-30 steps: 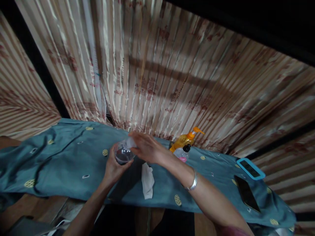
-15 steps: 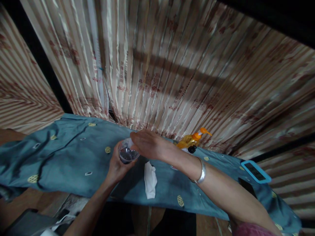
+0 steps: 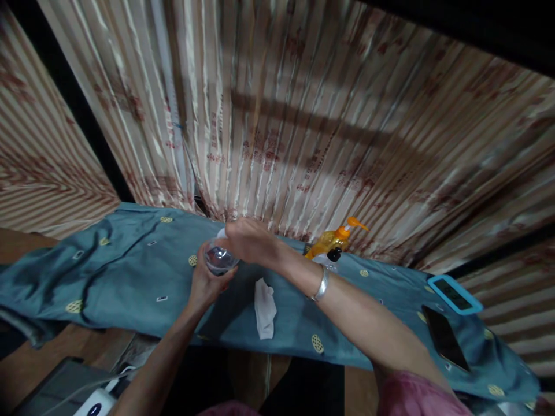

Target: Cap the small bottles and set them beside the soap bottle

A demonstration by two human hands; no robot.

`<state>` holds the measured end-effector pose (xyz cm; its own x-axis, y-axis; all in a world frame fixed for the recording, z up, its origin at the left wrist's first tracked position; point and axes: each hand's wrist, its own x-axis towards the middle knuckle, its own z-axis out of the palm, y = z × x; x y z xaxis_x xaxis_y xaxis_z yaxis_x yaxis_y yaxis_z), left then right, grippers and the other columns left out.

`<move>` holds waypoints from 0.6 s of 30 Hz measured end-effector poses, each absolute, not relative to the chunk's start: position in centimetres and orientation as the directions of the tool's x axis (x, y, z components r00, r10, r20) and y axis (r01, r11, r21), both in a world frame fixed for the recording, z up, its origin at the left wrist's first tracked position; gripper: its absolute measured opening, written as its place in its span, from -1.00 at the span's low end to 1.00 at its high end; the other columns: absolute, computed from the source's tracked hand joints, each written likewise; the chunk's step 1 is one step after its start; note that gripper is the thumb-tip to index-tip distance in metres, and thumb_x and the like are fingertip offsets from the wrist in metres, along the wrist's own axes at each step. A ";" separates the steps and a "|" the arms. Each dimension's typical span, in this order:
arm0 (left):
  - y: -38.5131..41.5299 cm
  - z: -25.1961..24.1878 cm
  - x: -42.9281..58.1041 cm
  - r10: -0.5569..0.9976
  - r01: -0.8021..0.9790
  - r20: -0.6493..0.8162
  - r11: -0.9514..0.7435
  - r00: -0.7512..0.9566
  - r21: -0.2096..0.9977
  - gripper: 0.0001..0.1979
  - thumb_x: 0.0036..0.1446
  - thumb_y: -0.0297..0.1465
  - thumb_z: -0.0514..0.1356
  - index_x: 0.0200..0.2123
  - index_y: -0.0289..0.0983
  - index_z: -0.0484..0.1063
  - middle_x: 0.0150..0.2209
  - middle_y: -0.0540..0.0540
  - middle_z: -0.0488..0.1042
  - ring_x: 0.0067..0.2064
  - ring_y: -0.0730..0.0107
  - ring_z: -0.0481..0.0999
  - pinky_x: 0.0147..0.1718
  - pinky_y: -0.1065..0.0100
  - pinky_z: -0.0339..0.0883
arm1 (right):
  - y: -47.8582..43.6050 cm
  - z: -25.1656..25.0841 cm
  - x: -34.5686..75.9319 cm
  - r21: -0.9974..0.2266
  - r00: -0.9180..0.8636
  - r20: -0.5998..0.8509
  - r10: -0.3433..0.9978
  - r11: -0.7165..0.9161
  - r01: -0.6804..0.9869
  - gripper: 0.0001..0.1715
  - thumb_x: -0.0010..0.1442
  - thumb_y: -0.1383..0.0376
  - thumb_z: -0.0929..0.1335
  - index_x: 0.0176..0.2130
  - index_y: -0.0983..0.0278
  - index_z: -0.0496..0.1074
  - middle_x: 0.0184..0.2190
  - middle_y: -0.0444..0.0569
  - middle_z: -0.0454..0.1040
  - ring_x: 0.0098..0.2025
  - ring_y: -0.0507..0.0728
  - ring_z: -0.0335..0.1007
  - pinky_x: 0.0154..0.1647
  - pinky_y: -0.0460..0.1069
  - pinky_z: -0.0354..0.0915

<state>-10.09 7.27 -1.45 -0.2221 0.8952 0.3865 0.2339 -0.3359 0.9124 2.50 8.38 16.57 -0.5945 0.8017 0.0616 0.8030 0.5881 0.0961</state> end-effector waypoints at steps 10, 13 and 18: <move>8.6 -0.5 -13.4 0.900 0.188 0.279 -0.226 -0.336 0.956 -0.15 -0.29 -0.24 0.45 0.12 -0.21 0.23 0.03 -0.19 0.47 0.03 0.08 0.53 0.07 0.04 0.38 | 2.1 -1.5 7.4 -0.441 -0.086 0.283 0.955 0.209 0.873 -0.43 0.36 0.14 0.27 0.23 0.42 0.29 0.20 0.35 0.34 0.27 0.38 0.25 0.22 0.26 0.21; 8.8 -0.2 -14.8 0.890 0.207 0.289 -0.227 -0.352 0.952 -0.08 -0.29 -0.22 0.45 0.17 -0.23 0.19 0.07 -0.23 0.44 0.02 0.07 0.53 0.06 0.05 0.39 | -1.7 -8.7 8.0 -0.455 0.010 0.250 0.968 0.108 0.884 -0.39 0.31 0.20 0.29 0.28 0.31 0.26 0.27 0.33 0.26 0.31 0.44 0.18 0.21 0.37 0.22; 8.1 -0.8 -15.2 0.887 0.266 0.314 -0.230 -0.339 0.936 -0.05 -0.30 -0.22 0.47 0.18 -0.22 0.16 0.08 -0.22 0.41 0.07 0.05 0.50 0.09 0.04 0.36 | -0.7 -8.9 6.2 -0.636 -0.027 0.313 0.949 0.231 0.737 -0.45 0.27 0.40 0.15 0.17 0.23 0.41 0.16 0.16 0.43 0.21 0.26 0.34 0.23 0.23 0.27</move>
<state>-15.25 8.08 -0.78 -0.3387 0.8870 0.3138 0.2660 -0.2296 0.9362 6.21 -0.75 -8.91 -0.0274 0.9495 0.3127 0.7367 0.2306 -0.6357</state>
